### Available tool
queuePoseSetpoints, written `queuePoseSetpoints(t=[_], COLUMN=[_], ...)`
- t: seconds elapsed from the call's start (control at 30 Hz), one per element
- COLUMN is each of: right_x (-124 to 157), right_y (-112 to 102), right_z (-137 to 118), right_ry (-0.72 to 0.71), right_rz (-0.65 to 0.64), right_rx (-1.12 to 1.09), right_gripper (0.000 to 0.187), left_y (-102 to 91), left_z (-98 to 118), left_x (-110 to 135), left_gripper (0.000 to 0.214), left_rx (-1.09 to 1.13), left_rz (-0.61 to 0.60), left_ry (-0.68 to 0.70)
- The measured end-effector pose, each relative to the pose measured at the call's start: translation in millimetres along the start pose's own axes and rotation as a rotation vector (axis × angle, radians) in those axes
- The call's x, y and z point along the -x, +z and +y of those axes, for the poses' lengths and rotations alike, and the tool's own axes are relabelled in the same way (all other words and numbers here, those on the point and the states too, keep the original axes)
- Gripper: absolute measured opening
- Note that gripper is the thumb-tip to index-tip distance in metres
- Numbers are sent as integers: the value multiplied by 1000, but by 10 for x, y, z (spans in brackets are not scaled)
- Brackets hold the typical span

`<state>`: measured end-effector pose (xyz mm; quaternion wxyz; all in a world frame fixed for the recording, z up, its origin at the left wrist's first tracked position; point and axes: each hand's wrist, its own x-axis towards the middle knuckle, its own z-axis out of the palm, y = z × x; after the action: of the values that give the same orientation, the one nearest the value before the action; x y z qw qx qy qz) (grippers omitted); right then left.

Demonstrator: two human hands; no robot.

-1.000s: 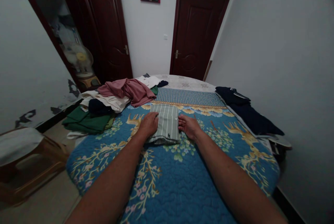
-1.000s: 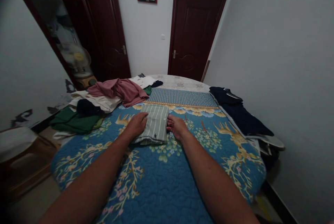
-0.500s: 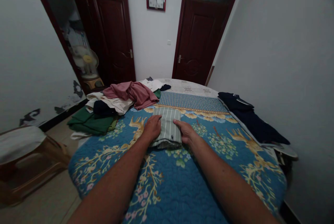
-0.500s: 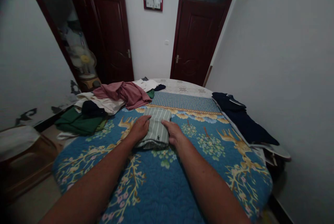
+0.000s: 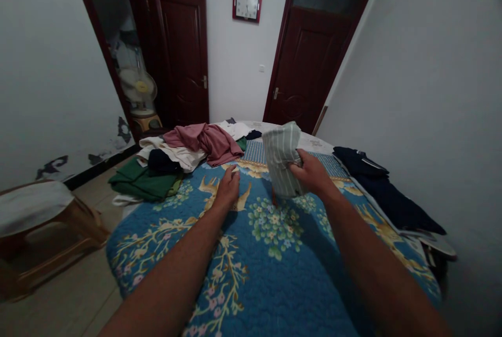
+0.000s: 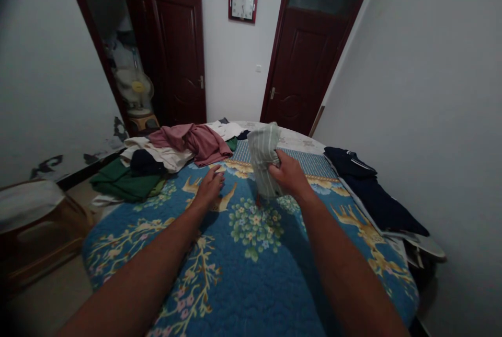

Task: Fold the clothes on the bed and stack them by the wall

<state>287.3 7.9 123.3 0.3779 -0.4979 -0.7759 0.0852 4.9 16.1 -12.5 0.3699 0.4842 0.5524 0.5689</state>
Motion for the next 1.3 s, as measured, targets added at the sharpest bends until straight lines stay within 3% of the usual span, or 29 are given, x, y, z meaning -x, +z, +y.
queuePoseSetpoints(t=[0.1,0.2,0.33,0.43,0.53,0.63,0.73,0.83,1.0,1.13,1.3], right_x=[62,442,1104,1340,1282,1079,891,826,984,1075,1029], right_y=[-31,290,732,761,598,414,308,318,471,500,408], right_z=[-57,-18,157,279,385,528,700,832,896,891,910], right_ry=[-235,-352,-285,-281,-229,12,272,434,472,470,559], right_rz=[-35,-145,-270,-244,-160,-22,15,-28,6,38,45], right_rx=[345,500,491,337,191,180,236,279,284,222,-84], right_gripper=[46,49,58,64,50,42,42,40,43,38,32], left_y=[0,8,16,10,-13,-47,-83,-131,-272,-341,-303], left_z=[9,18,9,44,150,287,395,462,566,642,665], left_x=[-29,-41,-40,-4,63,124,147,149,188,248,304], left_gripper=[56,52,47,44,42,38,31,29,41,39,37], left_rx=[119,178,141,-45,-346,-583,-667,-670,-642,-584,-523], left_rz=[22,-2,-50,-78,-96,-81,-80,-165,-417,-640,-695], left_ry=[-96,-167,-183,-116,12,107,125,127,69,-9,25])
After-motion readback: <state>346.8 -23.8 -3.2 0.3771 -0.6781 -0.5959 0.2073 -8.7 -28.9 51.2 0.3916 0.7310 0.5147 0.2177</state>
